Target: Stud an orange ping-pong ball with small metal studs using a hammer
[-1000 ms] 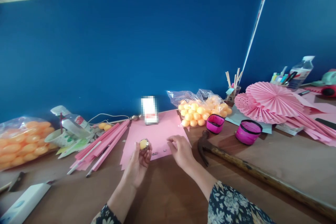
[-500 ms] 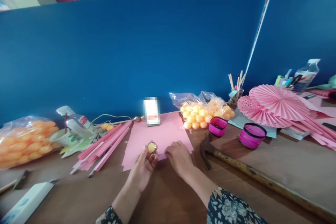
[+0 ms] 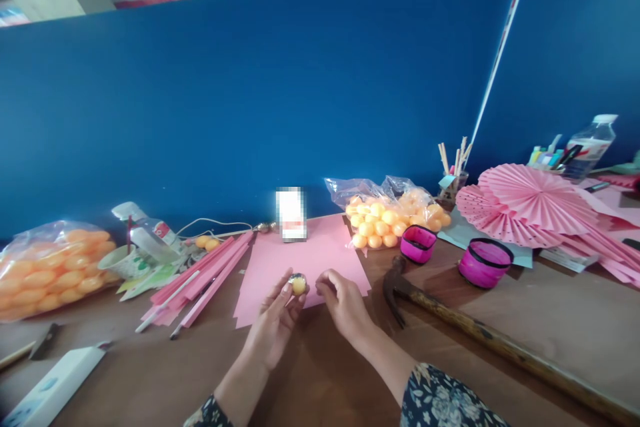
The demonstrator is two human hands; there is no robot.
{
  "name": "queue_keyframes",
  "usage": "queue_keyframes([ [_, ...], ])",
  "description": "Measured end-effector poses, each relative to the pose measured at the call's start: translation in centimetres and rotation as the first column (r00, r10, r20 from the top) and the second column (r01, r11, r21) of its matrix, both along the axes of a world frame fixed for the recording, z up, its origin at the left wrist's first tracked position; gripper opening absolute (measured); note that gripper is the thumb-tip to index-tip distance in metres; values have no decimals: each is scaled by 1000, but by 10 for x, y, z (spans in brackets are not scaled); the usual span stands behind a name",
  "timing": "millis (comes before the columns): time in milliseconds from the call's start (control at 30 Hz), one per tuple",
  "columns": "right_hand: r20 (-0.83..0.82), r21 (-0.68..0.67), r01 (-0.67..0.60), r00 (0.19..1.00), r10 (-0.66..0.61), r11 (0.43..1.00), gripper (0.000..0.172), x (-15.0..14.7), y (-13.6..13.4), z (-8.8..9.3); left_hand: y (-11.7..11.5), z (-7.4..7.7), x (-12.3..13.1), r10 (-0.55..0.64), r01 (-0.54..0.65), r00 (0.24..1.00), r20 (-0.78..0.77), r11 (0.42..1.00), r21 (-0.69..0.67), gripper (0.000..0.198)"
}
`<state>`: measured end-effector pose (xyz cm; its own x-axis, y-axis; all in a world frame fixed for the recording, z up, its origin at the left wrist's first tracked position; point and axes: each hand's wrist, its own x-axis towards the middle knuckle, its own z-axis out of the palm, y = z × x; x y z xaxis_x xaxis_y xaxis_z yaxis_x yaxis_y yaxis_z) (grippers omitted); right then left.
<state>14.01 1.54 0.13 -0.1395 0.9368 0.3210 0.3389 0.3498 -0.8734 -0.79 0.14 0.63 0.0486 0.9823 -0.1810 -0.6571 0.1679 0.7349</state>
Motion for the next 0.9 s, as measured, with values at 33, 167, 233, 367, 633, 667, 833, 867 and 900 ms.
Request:
queue_keyframes([
  [33, -39, -22, -3, 999, 2, 1000, 18, 0, 0, 0, 1, -1, 0, 8, -8, 1000, -1, 1000, 1, 44],
  [167, -193, -124, -17, 981, -7, 992, 23, -1, 5, -7, 3, -3, 1, 34, -34, 999, -3, 999, -14, 41],
  [233, -276, -177, -28, 961, -22, 984, 25, -1, 7, -11, 3, -4, 2, 33, -34, 999, -6, 999, -17, 40],
  [367, -394, -247, -51, 917, -53, 968, 25, -2, 8, -13, 1, -4, 2, 22, -23, 999, -30, 1000, -16, 41],
  [633, -474, -270, -82, 879, -58, 959, 18, -7, -1, 0, 0, -7, 4, -16, 15, 997, -69, 1000, -26, 42],
  [667, -470, -271, -85, 881, -54, 959, 18, -7, -1, 1, 0, -7, 4, -14, 13, 998, -67, 1000, -22, 42],
  [833, -451, -224, -109, 892, -3, 969, 14, -9, -3, 1, 0, -9, 5, -9, 9, 998, -66, 1000, 5, 41],
  [867, -438, -206, -103, 899, 2, 973, 14, -9, -4, 1, 0, -9, 6, -1, 1, 997, -74, 1000, 6, 41],
  [900, -421, -191, -93, 907, 4, 977, 13, -10, -4, 1, 1, -10, 6, 7, -7, 997, -82, 1000, 6, 41],
])
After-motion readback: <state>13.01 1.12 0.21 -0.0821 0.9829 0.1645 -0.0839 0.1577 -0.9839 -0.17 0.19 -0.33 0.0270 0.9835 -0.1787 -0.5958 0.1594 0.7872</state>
